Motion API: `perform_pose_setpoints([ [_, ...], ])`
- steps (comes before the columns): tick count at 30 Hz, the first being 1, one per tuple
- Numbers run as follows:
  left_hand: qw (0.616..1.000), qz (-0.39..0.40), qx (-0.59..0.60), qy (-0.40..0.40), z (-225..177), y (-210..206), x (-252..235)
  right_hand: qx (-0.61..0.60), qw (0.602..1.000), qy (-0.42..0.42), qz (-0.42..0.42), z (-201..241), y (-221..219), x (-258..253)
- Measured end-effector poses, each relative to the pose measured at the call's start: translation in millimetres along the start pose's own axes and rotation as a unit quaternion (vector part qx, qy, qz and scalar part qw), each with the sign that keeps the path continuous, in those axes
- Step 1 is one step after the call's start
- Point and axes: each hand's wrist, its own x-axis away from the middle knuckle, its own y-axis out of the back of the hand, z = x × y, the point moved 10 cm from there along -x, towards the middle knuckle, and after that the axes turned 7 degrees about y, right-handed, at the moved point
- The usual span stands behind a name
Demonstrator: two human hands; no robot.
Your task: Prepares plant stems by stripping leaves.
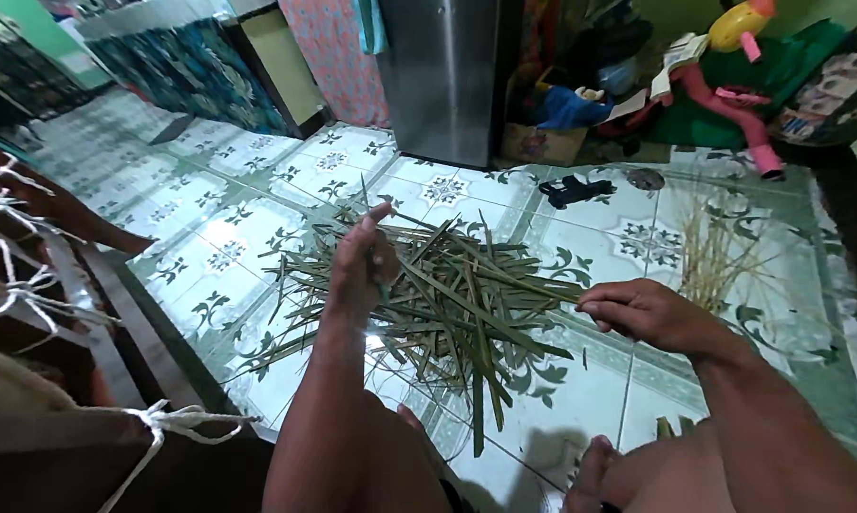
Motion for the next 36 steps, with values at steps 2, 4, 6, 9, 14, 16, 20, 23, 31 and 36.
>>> perform_pose_setpoints([
  [2, 0.999, 0.013, -0.008, 0.037, 17.4, -14.1, 1.1, -0.005, 1.0, 0.012, 0.003, 2.4, -5.8, -3.9],
  [4, 0.993, 0.046, -0.03, 0.104, 48.9, -42.6, 3.6, -0.001, 1.0, 0.022, -0.002, 7.6, -12.2, -9.2],
  [6, 0.982, 0.086, -0.06, 0.16, 71.7, -71.1, 9.1, 0.0, 0.999, 0.027, -0.025, 8.7, -12.8, -12.2],
  [9, 0.987, 0.069, -0.061, 0.134, 54.2, -63.3, 7.8, 0.0, 0.998, 0.034, -0.049, 4.4, -1.7, -8.8],
  [14, 1.0, 0.015, 0.003, -0.012, -7.9, -10.5, 7.7, 0.018, 0.998, 0.031, -0.045, -3.7, 13.0, 1.1],
  [16, 1.0, 0.022, 0.012, -0.012, -2.8, -11.1, 7.4, 0.01, 0.999, 0.025, -0.039, -5.3, 12.8, 1.8],
  [20, 0.997, 0.044, -0.014, 0.069, 29.5, -41.2, 6.5, 0.013, 0.999, 0.026, -0.025, -5.2, 9.2, 0.4],
  [23, 0.999, 0.028, -0.029, 0.012, 0.5, -22.0, 8.7, 0.03, 0.999, 0.01, -0.018, -13.4, 20.4, 9.3],
  [31, 0.966, -0.19, 0.107, -0.139, -48.4, 83.0, 22.6, 0.066, 0.992, -0.082, -0.063, -40.7, 57.0, 34.3],
  [36, 0.99, -0.134, -0.041, 0.028, 23.3, 37.4, 3.3, -0.01, 0.993, -0.102, -0.067, -29.3, 24.9, 13.9],
])
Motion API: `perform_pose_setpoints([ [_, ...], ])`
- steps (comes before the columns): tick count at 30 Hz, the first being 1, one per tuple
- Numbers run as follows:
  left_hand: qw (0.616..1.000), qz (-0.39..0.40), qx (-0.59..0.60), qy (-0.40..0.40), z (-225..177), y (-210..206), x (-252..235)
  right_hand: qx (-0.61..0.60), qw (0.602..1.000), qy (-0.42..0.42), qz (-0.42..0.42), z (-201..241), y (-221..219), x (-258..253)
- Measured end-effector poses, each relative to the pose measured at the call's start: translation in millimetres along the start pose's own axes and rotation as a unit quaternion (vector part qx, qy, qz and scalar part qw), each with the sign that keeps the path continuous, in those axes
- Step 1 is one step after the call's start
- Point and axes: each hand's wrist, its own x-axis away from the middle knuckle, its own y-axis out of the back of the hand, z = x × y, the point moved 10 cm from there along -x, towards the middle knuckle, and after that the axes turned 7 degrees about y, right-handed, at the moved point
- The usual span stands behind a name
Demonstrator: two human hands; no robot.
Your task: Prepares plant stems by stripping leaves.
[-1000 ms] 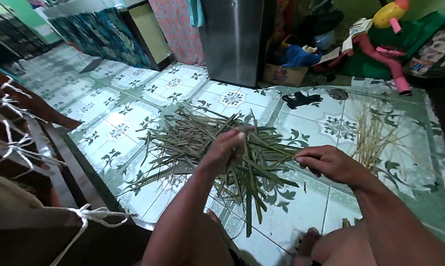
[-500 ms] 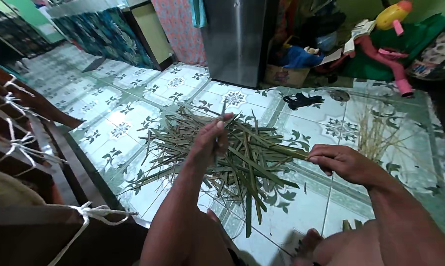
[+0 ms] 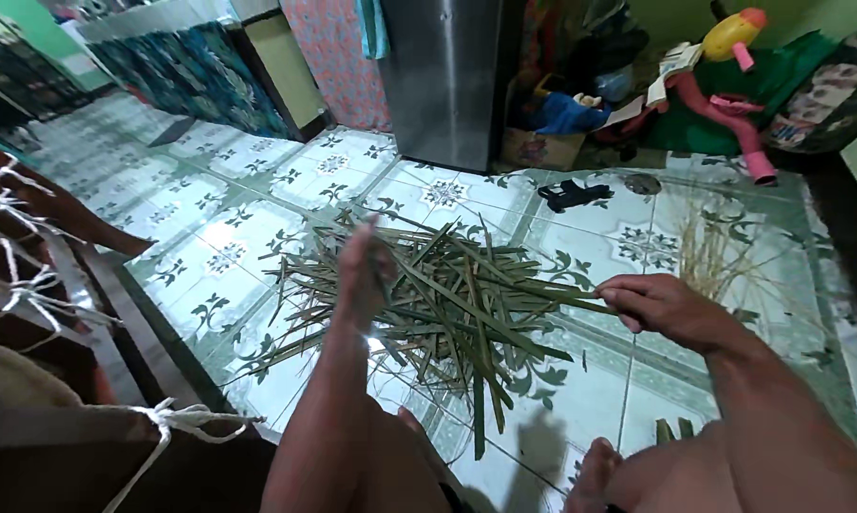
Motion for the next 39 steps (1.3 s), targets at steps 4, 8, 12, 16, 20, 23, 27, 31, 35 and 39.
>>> perform_pose_setpoints([
  [4, 0.952, 0.193, -0.185, 0.151, 75.4, -119.9, 36.2, -0.049, 0.998, 0.027, 0.037, 27.6, -46.1, -9.8],
  [8, 0.929, 0.277, -0.157, 0.189, 97.2, -159.6, 57.4, -0.047, 0.994, 0.073, 0.064, 42.0, -65.8, -9.4],
  [12, 0.969, 0.194, -0.03, 0.147, 61.3, -119.5, 26.1, -0.016, 0.993, 0.102, 0.058, 37.8, -50.3, -6.0],
  [16, 0.963, 0.217, -0.036, 0.156, 71.5, -126.6, 32.0, 0.023, 0.99, 0.125, 0.059, 38.5, -49.1, -5.3],
  [20, 0.955, 0.24, -0.051, 0.166, 69.7, -136.7, 39.0, 0.029, 0.988, 0.138, 0.066, 38.0, -37.8, -0.4],
  [23, 0.978, 0.195, 0.017, 0.076, 20.7, -95.5, 17.6, 0.05, 0.988, 0.129, 0.076, 26.5, -17.8, 8.1],
  [27, 0.992, 0.116, 0.039, -0.022, -25.1, -29.2, 6.5, 0.076, 0.993, 0.065, 0.059, -3.2, 15.3, 21.9],
  [31, 0.99, -0.035, 0.096, -0.098, -54.3, 42.1, 0.9, 0.129, 0.991, -0.02, -0.02, -32.0, 58.0, 33.8],
  [35, 0.987, -0.121, 0.078, -0.067, -29.1, 59.1, -7.4, 0.089, 0.99, -0.039, -0.103, -25.2, 57.4, 26.7],
  [39, 0.992, 0.037, -0.092, 0.074, 43.5, -43.9, -0.4, -0.022, 0.995, -0.01, -0.101, 3.2, 9.1, 3.6],
])
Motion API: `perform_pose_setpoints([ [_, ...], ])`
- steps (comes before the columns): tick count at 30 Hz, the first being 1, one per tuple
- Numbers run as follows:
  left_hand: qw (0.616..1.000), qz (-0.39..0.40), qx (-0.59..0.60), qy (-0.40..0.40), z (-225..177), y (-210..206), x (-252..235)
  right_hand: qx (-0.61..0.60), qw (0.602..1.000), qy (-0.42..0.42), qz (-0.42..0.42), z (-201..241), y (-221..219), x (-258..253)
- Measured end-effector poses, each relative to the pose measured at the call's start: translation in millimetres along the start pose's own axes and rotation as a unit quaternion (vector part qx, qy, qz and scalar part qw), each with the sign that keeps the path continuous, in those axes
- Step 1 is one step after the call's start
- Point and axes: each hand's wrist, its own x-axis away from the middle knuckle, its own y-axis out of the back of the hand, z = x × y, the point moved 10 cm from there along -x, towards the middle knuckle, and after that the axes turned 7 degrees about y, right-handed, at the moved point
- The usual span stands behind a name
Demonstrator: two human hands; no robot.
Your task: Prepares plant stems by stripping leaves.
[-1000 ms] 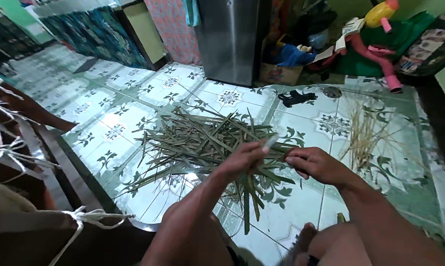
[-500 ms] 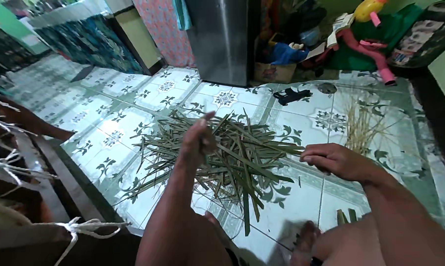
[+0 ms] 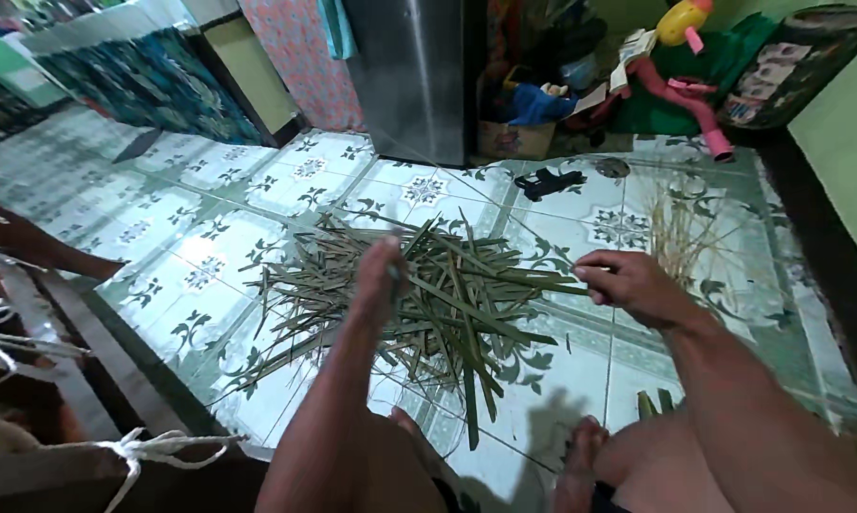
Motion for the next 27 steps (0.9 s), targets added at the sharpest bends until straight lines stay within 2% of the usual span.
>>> perform_pose_setpoints([
  [3, 0.982, 0.152, -0.085, 0.079, 28.2, -98.3, 21.4, -0.05, 0.998, 0.016, 0.047, 21.8, -46.4, -4.8],
  [5, 0.969, 0.214, -0.077, 0.097, 38.9, -130.5, 31.7, -0.064, 0.995, 0.021, 0.079, 31.2, -69.5, -5.1],
  [7, 0.969, 0.214, -0.063, 0.104, 41.2, -132.6, 29.9, -0.08, 0.992, 0.029, 0.097, 35.9, -81.4, -5.6],
  [12, 0.987, 0.144, -0.008, 0.077, 26.2, -99.6, 6.9, -0.081, 0.99, 0.032, 0.111, 37.3, -84.0, -7.6],
  [15, 0.975, 0.19, -0.061, 0.095, 40.3, -120.5, 16.4, -0.064, 0.992, 0.028, 0.107, 40.1, -86.7, -7.3],
  [17, 0.964, 0.229, -0.089, 0.103, 46.4, -135.9, 25.2, -0.045, 0.993, 0.057, 0.094, 43.2, -83.4, -7.8],
  [22, 0.98, 0.182, 0.001, 0.083, 25.4, -110.8, 11.7, 0.002, 0.99, 0.12, 0.07, 49.3, -71.9, -5.1],
  [27, 0.968, 0.221, -0.024, 0.115, 39.4, -128.9, 23.9, 0.041, 0.984, 0.163, 0.052, 54.1, -67.9, -4.4],
])
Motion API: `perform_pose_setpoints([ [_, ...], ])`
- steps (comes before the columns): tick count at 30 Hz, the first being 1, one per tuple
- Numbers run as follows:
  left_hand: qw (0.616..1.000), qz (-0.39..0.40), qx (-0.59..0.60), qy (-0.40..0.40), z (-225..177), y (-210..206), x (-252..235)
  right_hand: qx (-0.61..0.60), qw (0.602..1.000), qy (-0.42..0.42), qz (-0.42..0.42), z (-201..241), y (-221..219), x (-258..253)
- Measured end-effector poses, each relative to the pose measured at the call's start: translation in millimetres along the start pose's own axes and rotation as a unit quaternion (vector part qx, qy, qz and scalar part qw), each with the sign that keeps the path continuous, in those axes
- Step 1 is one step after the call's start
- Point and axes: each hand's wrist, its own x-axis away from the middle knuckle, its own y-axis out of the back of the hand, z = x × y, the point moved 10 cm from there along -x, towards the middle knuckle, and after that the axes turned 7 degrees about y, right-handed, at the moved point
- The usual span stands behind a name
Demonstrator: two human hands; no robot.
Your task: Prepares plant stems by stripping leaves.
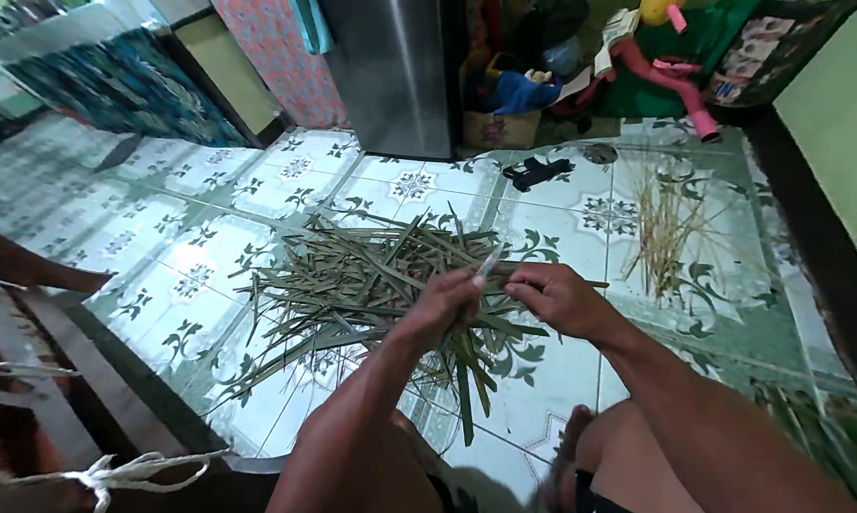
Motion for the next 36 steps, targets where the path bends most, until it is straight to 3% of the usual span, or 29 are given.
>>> perform_pose_setpoints([
  [5, 0.987, -0.051, 0.092, -0.121, -48.0, 55.7, 16.6, 0.001, 1.0, 0.014, -0.002, -0.9, 5.1, 4.2],
  [10, 1.0, 0.003, 0.028, -0.014, -6.7, 13.3, 8.9, 0.002, 1.0, 0.02, 0.006, 2.7, -1.0, 1.2],
  [15, 0.984, -0.049, 0.106, -0.137, -50.5, 67.8, 24.3, -0.023, 0.999, 0.015, 0.028, 0.6, -1.8, 3.4],
  [20, 1.0, 0.01, -0.013, 0.012, 3.7, 1.3, 9.3, -0.053, 0.998, -0.019, 0.037, 1.2, -14.0, -1.3],
  [26, 0.99, -0.017, 0.094, -0.108, -40.7, 49.9, 18.4, -0.058, 0.997, 0.001, 0.054, 3.7, -10.9, 1.7],
  [31, 1.0, 0.007, 0.013, 0.002, 1.6, 2.0, 8.5, -0.027, 0.999, 0.013, 0.025, 4.3, -7.7, 0.9],
  [36, 0.982, -0.034, 0.133, -0.131, -51.5, 66.6, 24.8, -0.012, 0.999, 0.018, 0.047, -0.2, -0.9, 7.3],
])
